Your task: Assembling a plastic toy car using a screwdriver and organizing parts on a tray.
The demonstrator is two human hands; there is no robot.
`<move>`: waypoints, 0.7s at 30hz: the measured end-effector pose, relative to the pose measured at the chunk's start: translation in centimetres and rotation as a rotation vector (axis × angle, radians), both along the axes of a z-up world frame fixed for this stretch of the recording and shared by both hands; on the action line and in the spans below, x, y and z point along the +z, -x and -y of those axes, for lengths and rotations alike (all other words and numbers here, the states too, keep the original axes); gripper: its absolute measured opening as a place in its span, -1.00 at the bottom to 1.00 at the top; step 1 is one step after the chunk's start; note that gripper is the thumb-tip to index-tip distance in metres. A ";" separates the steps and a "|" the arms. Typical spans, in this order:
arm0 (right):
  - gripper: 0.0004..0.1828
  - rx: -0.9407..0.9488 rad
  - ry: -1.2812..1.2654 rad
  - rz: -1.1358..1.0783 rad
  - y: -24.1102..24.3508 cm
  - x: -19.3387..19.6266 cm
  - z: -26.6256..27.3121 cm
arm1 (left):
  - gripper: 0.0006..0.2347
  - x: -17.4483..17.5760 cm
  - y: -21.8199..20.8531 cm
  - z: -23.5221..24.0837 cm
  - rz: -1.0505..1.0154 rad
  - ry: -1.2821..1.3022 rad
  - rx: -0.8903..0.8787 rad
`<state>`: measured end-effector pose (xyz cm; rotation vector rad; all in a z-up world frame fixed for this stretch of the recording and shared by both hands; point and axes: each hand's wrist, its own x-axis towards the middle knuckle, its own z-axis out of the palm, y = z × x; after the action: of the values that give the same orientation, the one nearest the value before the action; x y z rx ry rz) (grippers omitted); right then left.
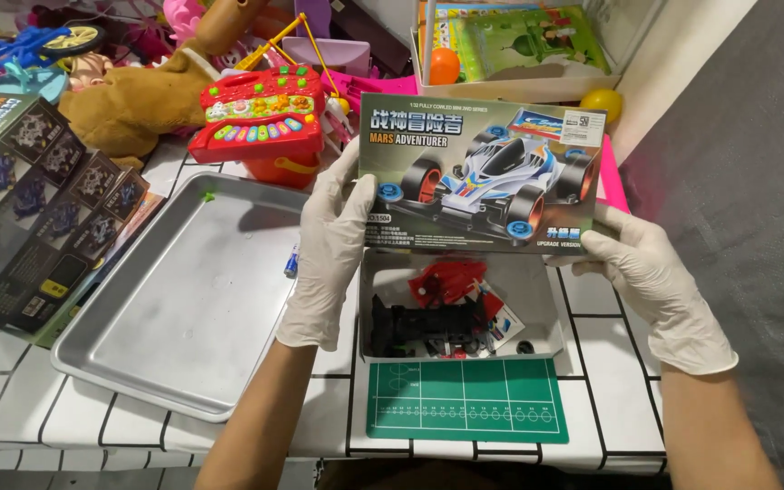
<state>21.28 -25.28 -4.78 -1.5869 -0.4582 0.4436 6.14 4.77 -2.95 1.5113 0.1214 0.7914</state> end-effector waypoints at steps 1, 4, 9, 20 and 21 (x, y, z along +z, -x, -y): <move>-0.38 -0.018 -0.029 -0.002 -0.3 0.0 -0.2 | -0.53 0.2 0.0 0.0 -0.004 0.075 0.018; -0.45 -0.080 -0.199 0.046 -1.8 -0.5 -0.7 | -0.54 -0.5 -0.6 -0.2 0.000 0.142 0.090; -0.36 -0.212 -0.272 0.413 -1.6 2.9 -2.5 | -0.65 -3.1 -1.0 -1.4 -0.084 -0.165 0.190; -0.61 -0.563 0.287 1.234 -8.5 2.8 -4.3 | -0.77 -5.5 -0.3 0.2 -0.466 -0.662 0.181; -0.61 -0.562 0.287 1.235 -9.6 2.3 -4.5 | -0.77 -5.4 -0.3 0.2 -0.466 -0.661 0.182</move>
<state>30.90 -20.75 -2.45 -2.0466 -0.8342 -1.0144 6.47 4.56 -8.37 2.3261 0.3749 0.6339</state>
